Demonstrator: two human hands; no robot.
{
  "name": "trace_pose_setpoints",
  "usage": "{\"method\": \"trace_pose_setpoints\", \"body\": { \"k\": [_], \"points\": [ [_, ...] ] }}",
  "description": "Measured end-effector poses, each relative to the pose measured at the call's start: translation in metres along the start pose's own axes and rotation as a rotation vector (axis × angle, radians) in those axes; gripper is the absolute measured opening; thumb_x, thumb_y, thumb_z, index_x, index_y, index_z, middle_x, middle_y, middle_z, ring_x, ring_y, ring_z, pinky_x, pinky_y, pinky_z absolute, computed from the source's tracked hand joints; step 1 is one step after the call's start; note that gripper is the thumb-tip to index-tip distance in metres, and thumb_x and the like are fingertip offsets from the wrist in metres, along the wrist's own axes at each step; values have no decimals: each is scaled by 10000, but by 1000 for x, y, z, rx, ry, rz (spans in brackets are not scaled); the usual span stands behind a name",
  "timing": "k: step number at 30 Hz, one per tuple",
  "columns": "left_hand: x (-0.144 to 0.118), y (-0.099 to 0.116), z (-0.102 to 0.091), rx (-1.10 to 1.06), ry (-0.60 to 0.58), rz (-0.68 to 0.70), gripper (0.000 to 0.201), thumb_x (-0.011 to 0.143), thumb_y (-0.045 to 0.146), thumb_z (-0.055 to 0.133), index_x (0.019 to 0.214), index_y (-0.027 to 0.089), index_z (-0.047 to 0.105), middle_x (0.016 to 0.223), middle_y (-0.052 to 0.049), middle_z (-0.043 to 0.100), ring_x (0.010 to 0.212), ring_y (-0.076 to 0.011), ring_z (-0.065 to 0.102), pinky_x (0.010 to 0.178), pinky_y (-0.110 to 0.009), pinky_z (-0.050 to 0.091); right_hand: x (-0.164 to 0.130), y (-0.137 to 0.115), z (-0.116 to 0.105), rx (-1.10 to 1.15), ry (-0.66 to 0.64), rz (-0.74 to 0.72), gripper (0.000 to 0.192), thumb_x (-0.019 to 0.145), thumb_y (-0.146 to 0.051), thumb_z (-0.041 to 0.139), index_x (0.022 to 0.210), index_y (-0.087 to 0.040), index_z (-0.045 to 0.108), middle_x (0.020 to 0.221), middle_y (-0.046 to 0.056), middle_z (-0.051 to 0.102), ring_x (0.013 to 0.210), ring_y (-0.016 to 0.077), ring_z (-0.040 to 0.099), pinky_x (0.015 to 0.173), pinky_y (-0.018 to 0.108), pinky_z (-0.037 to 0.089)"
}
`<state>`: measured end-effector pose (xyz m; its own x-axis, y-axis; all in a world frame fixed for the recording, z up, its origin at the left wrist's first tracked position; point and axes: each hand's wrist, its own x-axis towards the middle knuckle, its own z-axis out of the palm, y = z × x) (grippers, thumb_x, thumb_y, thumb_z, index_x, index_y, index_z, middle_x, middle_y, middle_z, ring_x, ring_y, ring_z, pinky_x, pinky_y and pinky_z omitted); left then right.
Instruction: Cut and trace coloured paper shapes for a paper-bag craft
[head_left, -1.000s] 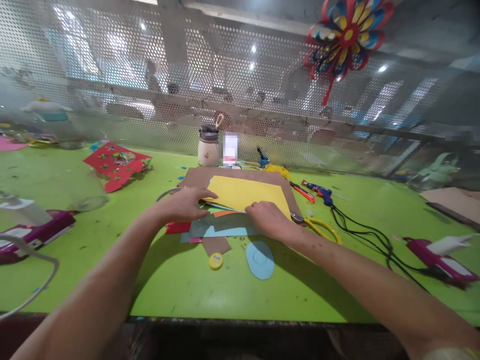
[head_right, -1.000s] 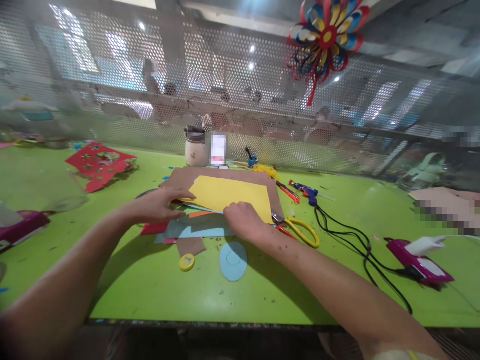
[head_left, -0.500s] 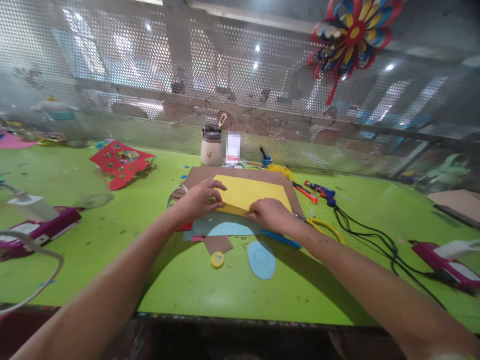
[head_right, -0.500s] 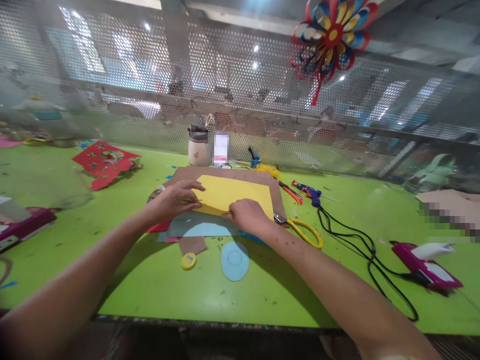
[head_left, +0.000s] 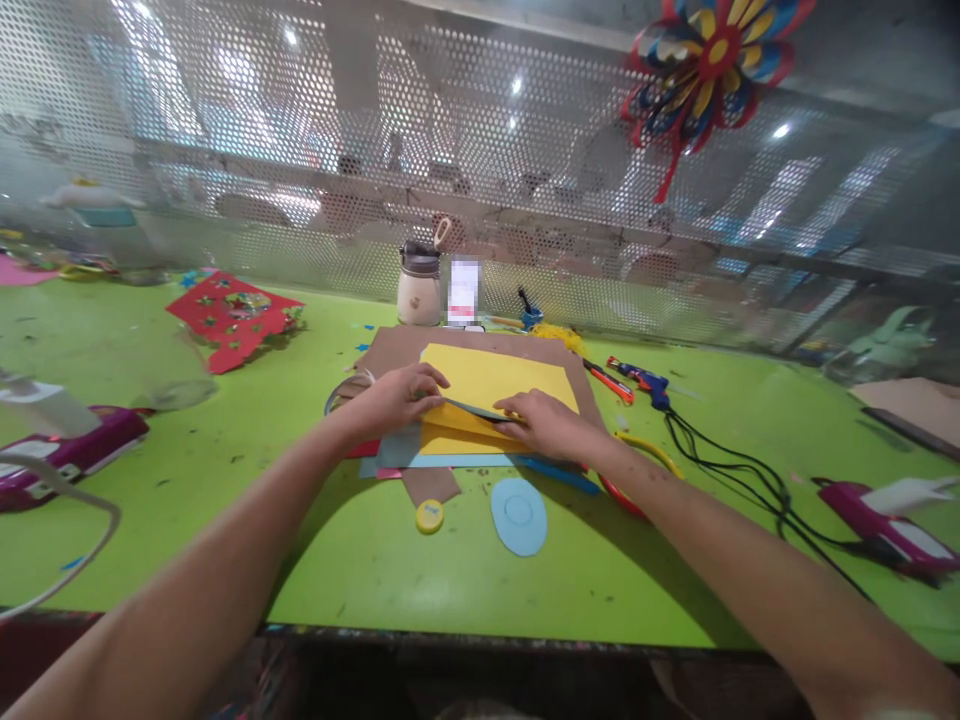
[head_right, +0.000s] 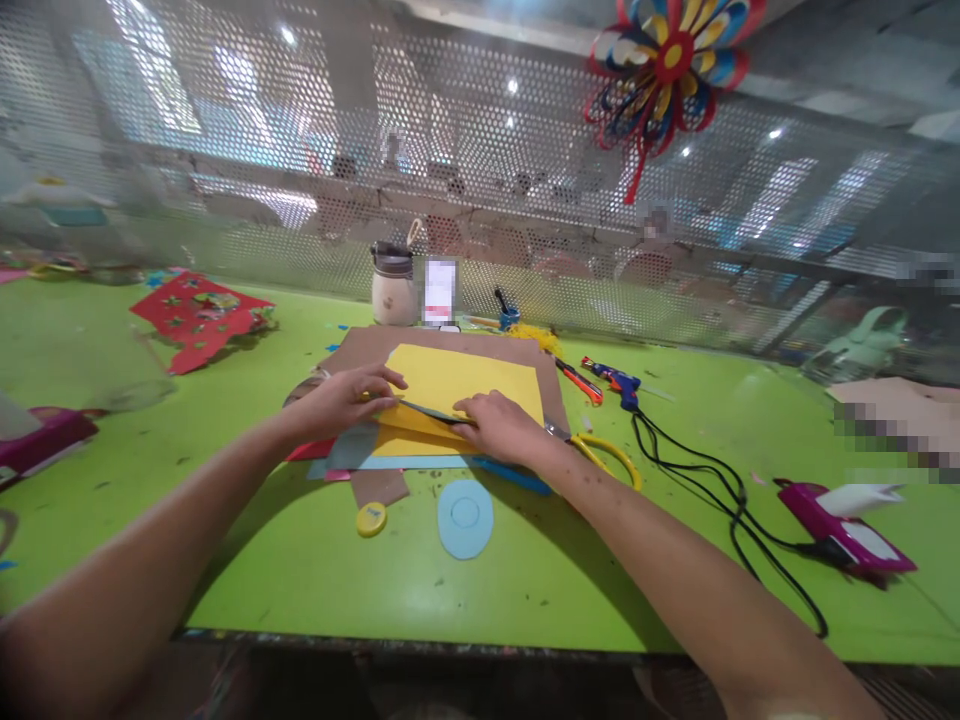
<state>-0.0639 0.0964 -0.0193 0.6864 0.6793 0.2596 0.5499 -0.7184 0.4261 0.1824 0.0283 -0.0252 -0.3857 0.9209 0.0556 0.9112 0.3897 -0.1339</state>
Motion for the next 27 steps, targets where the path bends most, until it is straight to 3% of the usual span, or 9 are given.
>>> {"method": "trace_pose_setpoints", "body": {
  "k": [13,17,21,27],
  "points": [
    [0,-1,1,-33,-3,-10,294,855,360,430,770,185,651,1085,-72,672,940,-198,627,828,-302,470,4,13,10,127,57,-90,259,920,-291,483,1035,-190,691,956,66,713,887,202,603,757,278,410],
    [-1,-1,0,-38,-5,13,269,833,360,480,742,188,665,1061,-66,677,893,-192,637,801,-302,469,-1,11,13,139,138,-75,328,904,-332,520,1156,-152,628,1078,100,673,980,225,578,833,316,429],
    [-1,-5,1,-58,8,36,241,817,362,516,747,189,669,1037,-73,676,932,-197,630,846,-317,463,-12,-6,11,106,279,-77,476,866,-352,583,1282,-132,513,1270,152,520,1157,285,425,936,416,373],
    [1,-6,1,-90,34,73,229,794,390,564,717,187,636,1006,-84,670,987,-201,618,876,-327,458,-8,-22,16,67,319,-141,145,833,-188,615,969,-157,653,1017,104,564,980,249,458,832,375,405]
  ]
}}
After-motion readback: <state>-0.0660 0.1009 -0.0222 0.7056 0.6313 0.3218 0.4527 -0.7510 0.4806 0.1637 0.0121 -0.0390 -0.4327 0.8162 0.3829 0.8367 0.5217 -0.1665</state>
